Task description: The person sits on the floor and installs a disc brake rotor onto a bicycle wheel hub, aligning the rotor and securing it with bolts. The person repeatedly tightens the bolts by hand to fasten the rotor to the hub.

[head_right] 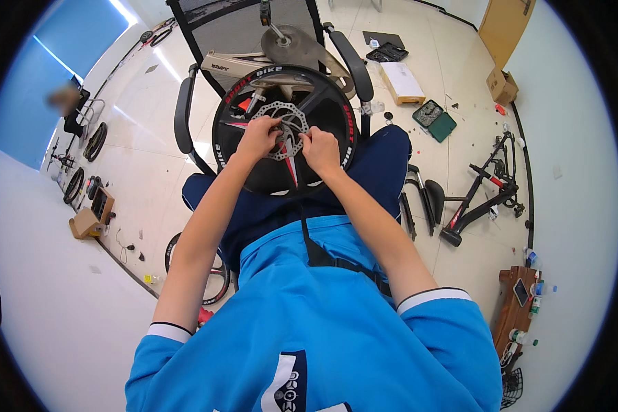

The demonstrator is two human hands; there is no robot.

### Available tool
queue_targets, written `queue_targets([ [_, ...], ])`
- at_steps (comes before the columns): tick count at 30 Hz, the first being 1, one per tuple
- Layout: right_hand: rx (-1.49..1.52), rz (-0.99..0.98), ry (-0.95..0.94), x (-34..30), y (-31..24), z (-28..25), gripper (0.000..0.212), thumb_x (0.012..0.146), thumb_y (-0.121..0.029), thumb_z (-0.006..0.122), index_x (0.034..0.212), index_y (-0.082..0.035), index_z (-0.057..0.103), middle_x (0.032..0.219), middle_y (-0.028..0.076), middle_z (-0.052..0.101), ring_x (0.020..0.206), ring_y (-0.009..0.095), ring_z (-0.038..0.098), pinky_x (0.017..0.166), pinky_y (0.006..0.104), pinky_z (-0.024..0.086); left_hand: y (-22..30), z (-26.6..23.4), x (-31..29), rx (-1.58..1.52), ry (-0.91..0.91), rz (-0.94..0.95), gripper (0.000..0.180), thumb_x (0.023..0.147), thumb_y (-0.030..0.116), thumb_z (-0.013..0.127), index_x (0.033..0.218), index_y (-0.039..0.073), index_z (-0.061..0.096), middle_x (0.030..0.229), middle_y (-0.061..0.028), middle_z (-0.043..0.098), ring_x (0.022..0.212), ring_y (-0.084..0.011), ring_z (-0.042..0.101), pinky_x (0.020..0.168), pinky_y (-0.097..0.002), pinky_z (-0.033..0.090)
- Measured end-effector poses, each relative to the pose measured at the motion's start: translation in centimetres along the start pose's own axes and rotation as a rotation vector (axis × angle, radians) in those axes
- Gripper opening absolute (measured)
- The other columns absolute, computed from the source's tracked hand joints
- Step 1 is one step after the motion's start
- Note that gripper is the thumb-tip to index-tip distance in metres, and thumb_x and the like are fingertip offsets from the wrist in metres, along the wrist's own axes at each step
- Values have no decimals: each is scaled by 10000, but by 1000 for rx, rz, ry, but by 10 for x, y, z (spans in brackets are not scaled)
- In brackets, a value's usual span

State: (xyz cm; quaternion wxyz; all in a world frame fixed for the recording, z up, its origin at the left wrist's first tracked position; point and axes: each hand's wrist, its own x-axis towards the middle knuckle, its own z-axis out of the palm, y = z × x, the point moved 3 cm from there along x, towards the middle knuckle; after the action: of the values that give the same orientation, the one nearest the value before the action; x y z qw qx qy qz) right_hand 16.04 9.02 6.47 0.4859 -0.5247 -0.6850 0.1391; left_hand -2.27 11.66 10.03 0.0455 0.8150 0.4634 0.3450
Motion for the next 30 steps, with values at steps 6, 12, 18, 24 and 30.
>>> queue_targets([
  [6,125,57,-117,9,4,-8,212,830,-163,718,749,17,638,686,204,651,659,378,654,611,416,506,10,-4,-4,-123,-41,-225,318,742,84,740,1046,-1,703,880,-157,648,820,-315,641,754,-387,513],
  [12,83,-45,-153,12,4,-8,232,869,-204,682,797,7,618,718,211,660,685,402,650,629,461,509,-6,-8,-55,-71,465,-430,361,761,183,774,1049,-2,659,886,-109,595,726,-221,600,667,-328,497],
  [18,-209,-23,-423,13,13,2,411,973,-385,488,869,-17,641,815,307,642,794,493,626,747,561,504,-38,45,-86,-418,329,-830,441,897,348,676,1125,-2,531,887,-162,674,755,-251,659,703,-377,514],
  [24,-146,-23,-467,18,15,11,454,1004,-346,416,938,15,682,941,273,653,899,482,608,840,528,473,-20,61,-72,-670,429,-804,385,970,287,572,1184,-4,436,1086,-220,623,1032,-356,622,876,-407,464],
  [30,-206,7,-456,8,27,23,417,1014,-316,405,964,1,671,902,260,652,858,460,615,785,527,480,-8,61,-74,-648,521,-724,434,970,291,572,1220,-30,422,1137,-246,607,1069,-386,597,903,-418,446],
])
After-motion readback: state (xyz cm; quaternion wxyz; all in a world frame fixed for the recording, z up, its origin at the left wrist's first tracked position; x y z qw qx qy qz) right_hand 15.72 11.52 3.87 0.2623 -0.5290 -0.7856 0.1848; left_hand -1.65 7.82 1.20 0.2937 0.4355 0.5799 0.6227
